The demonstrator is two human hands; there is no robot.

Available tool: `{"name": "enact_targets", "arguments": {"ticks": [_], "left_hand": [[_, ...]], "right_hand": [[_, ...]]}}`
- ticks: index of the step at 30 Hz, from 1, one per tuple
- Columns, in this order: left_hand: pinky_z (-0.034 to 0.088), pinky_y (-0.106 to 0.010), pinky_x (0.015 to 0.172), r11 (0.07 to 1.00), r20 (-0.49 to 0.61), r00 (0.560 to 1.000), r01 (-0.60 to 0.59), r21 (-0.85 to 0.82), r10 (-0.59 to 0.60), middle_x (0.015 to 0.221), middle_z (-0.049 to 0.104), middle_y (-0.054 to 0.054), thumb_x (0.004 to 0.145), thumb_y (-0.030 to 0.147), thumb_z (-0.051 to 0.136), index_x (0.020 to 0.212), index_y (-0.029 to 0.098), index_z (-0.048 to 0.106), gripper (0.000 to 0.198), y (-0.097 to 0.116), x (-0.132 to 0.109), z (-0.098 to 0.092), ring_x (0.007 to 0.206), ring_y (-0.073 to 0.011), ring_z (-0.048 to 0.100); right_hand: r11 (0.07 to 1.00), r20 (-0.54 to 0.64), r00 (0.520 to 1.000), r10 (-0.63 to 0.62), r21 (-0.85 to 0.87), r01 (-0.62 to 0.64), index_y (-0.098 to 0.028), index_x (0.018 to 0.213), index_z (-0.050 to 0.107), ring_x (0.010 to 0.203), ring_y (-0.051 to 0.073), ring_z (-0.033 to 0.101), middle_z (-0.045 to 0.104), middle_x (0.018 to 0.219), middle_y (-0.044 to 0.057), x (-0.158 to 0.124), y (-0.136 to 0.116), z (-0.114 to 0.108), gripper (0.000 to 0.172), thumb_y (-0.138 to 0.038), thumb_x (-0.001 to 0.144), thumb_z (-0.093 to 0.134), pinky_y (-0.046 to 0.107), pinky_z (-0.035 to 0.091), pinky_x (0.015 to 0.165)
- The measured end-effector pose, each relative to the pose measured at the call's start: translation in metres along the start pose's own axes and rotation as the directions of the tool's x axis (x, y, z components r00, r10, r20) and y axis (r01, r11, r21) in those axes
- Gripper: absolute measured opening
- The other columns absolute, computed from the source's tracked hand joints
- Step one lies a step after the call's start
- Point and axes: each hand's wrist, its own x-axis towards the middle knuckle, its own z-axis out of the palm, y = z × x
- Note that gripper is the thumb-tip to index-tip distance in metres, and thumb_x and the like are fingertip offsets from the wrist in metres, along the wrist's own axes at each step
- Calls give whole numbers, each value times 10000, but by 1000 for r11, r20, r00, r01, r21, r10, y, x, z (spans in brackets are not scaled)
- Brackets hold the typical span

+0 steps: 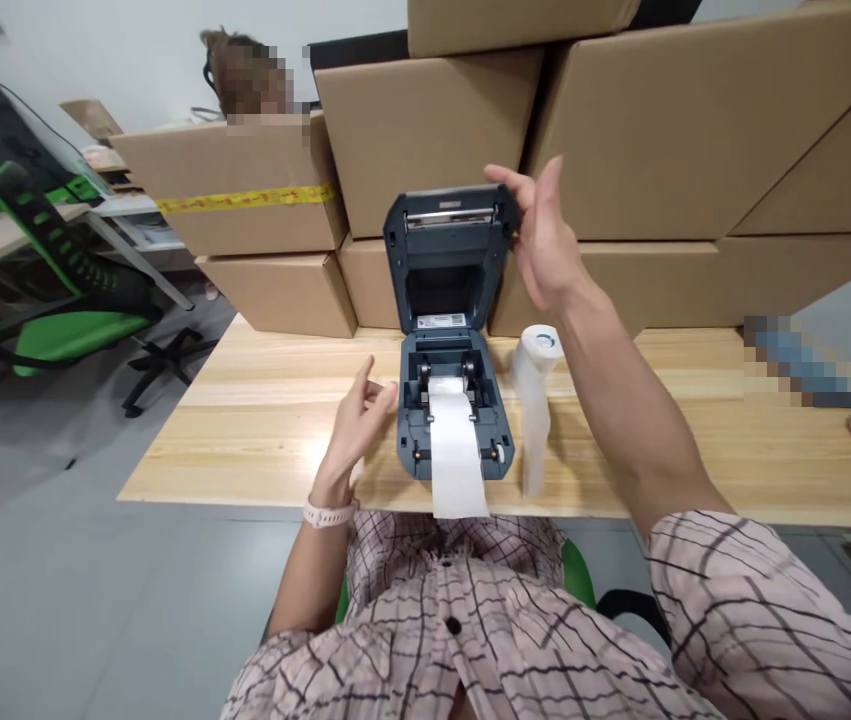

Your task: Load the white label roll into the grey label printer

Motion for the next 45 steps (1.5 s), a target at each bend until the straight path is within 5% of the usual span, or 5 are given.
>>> {"name": "enact_targets", "arguments": {"ticks": [12,25,30,36,45], "left_hand": [[224,-502,1321,967,47,993,-96,-236,110,1752,203,-76,894,601,680,1647,293,261,915,23,-55,27,1614,-353,197],[323,-452,1274,939,-81,987,-155,-306,136,1696,333,-111,884,490,734,1602,263,337,851,2,-66,52,1553,-315,348],[528,-288,740,964,-464,879,-206,-168,107,891,710,-42,953,468,645,927,193,705,282,-9,-115,52,799,-160,648],[299,-229,444,902,341,920,304,-306,-195,446,559,3,859,634,674,624,146,694,542,-3,-128,63,380,-80,420],[413,-229,505,954,340,938,155,-257,-61,613,692,-46,882,604,680,653,145,718,515,-14,-119,56,479,-102,538]], "right_hand": [[973,246,967,-65,-201,116,-293,1508,495,1535,242,399,546,1568,62,-239,-52,17,417,-311,1100,405,561,398,1225],[919,34,989,-147,-365,149,-244,1471,495,1415,246,530,664,1408,92,-246,-44,46,406,-232,1069,441,535,360,1217],[921,17,989,-144,-363,141,-216,1438,514,1408,246,517,652,1399,107,-245,-43,51,379,-219,1070,423,503,361,1202],[913,18,988,-151,-380,146,-188,1426,527,1386,261,515,646,1386,126,-244,-41,53,373,-249,1079,405,498,343,1190],[758,124,988,-95,-635,153,-292,1323,651,1238,280,567,661,1401,72,-225,-61,46,433,-470,1104,323,531,275,1104]]}}
